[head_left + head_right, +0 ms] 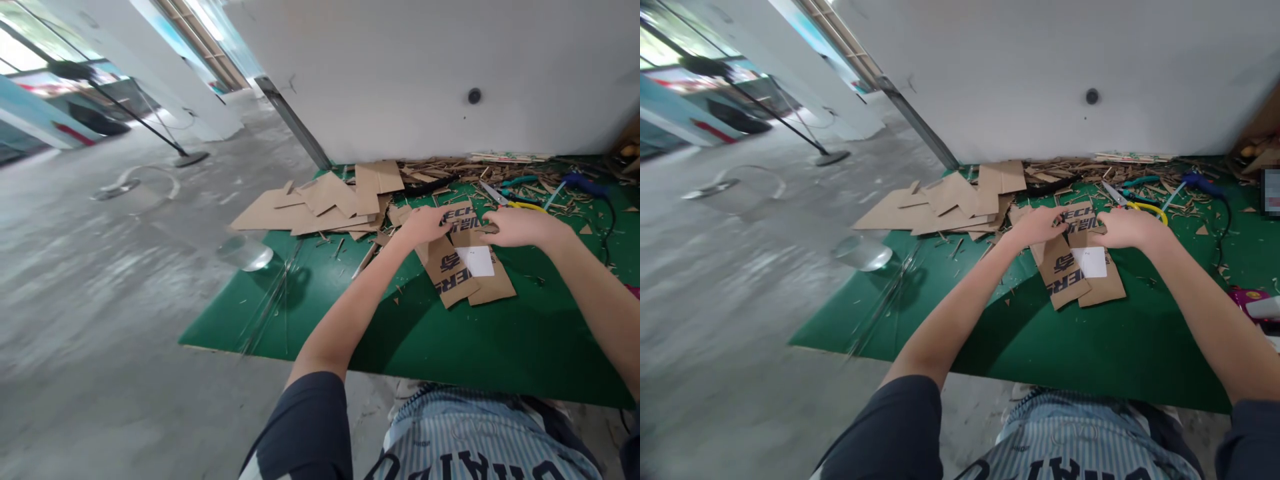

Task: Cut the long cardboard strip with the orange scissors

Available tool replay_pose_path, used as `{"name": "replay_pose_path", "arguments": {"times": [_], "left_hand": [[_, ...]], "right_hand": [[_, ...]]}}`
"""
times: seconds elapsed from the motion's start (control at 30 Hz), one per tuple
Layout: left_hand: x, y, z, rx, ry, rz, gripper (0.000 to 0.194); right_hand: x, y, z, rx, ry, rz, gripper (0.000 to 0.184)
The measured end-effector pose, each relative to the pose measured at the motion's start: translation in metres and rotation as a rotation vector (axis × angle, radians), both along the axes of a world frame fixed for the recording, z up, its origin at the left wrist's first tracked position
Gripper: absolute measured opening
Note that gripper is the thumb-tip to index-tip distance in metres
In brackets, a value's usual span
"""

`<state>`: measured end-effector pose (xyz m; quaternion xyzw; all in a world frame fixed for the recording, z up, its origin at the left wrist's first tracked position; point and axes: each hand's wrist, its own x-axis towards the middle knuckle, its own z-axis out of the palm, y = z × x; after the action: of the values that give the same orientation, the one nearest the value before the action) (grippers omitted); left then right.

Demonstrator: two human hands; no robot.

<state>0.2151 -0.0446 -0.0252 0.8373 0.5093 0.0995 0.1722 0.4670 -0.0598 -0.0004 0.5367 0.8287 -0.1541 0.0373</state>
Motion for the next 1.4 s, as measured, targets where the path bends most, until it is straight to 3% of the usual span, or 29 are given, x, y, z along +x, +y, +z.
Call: {"name": "replay_pose_path", "arguments": {"times": [0.17,0.3,0.4,0.57,0.7,0.9,0.97,1.07,1.17,1.27,1.4], "left_hand": [[0.006,-0.005,0.008,-0.081,0.032,-0.059,0.063],[0.009,-0.008,0.011,-0.062,0.126,-0.011,0.059],[0.012,-0.012,0.013,-0.145,0.083,-0.002,0.064],[0.017,-0.016,0.018,-0.279,-0.104,0.044,0.066],[0.021,-0.02,0.021,-0.362,-0.385,0.19,0.064],[0.026,-0.018,0.014,-0.444,-0.733,0.283,0.07],[0.026,-0.016,0.012,-0.443,-0.761,0.298,0.058],[0.025,-0.014,0.013,-0.402,-0.701,0.274,0.022],[0.027,-0.016,0.015,-0.383,-0.647,0.238,0.017],[0.032,-0.02,0.016,-0.504,-0.801,0.273,0.015],[0.04,-0.028,0.013,-0.758,-1.05,0.28,0.03]], "right_hand": [[-0.022,-0.01,-0.005,0.025,-0.234,-0.169,0.073],[-0.027,-0.018,0.003,0.002,-0.386,-0.125,0.061],[-0.026,-0.018,0.004,-0.024,-0.426,-0.13,0.054],[-0.023,-0.014,-0.002,-0.029,-0.428,-0.133,0.057],[-0.02,-0.011,-0.003,-0.027,-0.426,-0.136,0.058],[-0.017,-0.009,0.0,0.015,-0.393,-0.116,0.065],[-0.017,-0.01,0.001,0.025,-0.406,-0.101,0.067],[-0.019,-0.012,0.003,0.02,-0.387,-0.084,0.069],[-0.021,-0.014,0.004,0.027,-0.345,-0.053,0.066],[-0.022,-0.014,0.003,0.024,-0.314,-0.038,0.065],[-0.023,-0.014,0.003,0.03,-0.285,-0.023,0.056]]}}
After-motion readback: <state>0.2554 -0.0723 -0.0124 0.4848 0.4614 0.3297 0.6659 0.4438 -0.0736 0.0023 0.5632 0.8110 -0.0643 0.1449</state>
